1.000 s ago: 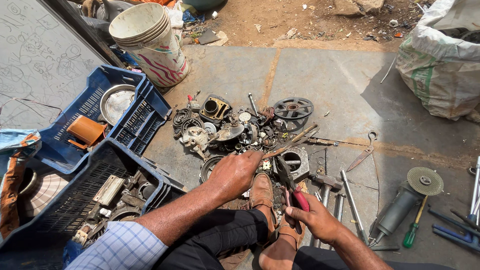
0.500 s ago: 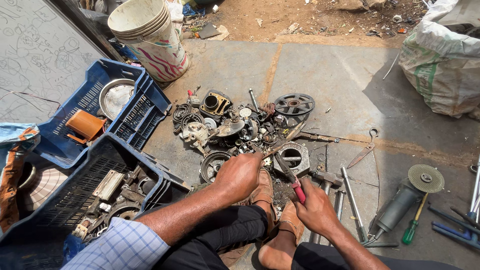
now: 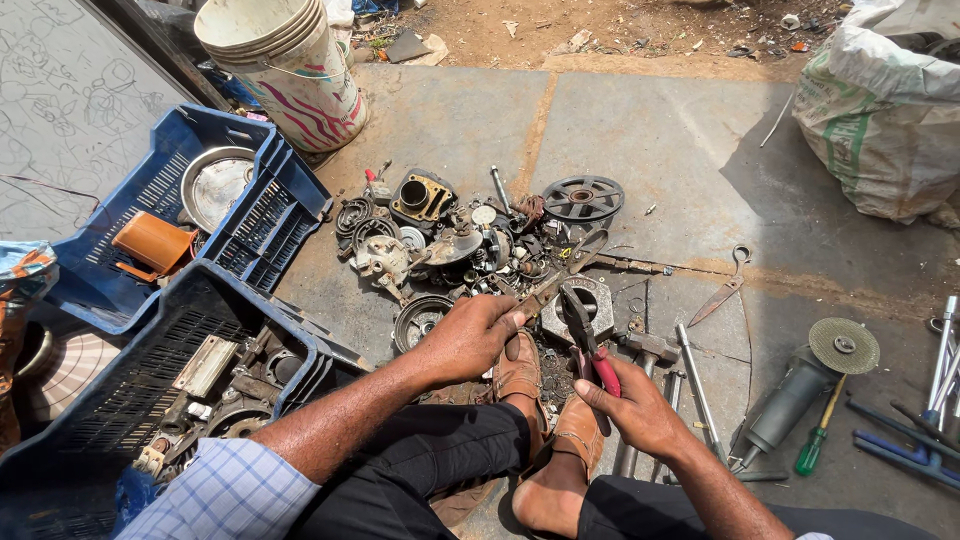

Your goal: The person sits on the ground and uses a hammer and chisel to work on a metal part placed on a block. They repeatedly strike the chisel to shape or separate the metal, occasionally adjusting the part with pliers.

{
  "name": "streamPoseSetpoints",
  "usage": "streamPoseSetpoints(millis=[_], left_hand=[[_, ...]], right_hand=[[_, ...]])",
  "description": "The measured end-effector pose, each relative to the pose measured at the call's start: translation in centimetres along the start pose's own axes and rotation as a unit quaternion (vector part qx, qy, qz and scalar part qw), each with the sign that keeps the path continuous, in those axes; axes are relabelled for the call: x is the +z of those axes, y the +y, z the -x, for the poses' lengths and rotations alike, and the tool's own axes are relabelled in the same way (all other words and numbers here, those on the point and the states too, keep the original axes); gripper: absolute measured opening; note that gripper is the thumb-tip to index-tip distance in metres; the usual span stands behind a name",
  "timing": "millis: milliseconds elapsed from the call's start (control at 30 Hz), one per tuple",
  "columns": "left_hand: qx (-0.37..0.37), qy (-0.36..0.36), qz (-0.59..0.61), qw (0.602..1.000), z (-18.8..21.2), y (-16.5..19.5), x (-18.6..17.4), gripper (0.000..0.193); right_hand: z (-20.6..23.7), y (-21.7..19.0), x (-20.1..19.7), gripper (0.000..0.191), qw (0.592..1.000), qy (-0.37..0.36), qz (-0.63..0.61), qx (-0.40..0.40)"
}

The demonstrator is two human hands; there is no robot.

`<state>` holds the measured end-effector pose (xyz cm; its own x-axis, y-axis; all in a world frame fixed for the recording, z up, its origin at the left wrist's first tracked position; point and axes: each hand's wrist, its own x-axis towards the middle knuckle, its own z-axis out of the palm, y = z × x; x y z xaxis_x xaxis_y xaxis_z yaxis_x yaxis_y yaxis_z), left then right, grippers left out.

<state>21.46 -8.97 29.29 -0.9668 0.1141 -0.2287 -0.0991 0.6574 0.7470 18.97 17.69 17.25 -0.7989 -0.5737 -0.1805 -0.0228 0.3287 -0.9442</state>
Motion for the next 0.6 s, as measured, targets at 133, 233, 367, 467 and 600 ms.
streamPoseSetpoints(millis=[133, 233, 367, 467, 600], left_hand=[[0.000, -0.007, 0.015, 1.000, 0.1, -0.2, -0.2, 0.028], [-0.004, -0.023, 0.032, 0.999, 0.1, -0.2, -0.3, 0.026], [-0.021, -0.036, 0.052, 0.998, 0.0, -0.2, -0.3, 0.025], [-0.010, -0.036, 0.056, 0.998, 0.0, -0.3, -0.2, 0.025], [0.039, -0.001, 0.036, 0.999, 0.2, -0.4, -0.1, 0.023]], right_hand=[[0.0, -0.3, 0.0, 0.039, 0.999, -0.010, -0.003, 0.037], [0.5, -1.0, 0.4, 0.039, 0.999, 0.009, 0.029, 0.021], [1.3, -2.3, 1.0, 0.038, 0.973, 0.104, 0.044, -0.200], [1.2, -3.1, 1.0, 0.032, 0.972, 0.145, 0.104, -0.155], [1.1, -3.5, 0.6, 0.027, 0.968, 0.150, 0.193, -0.059]])
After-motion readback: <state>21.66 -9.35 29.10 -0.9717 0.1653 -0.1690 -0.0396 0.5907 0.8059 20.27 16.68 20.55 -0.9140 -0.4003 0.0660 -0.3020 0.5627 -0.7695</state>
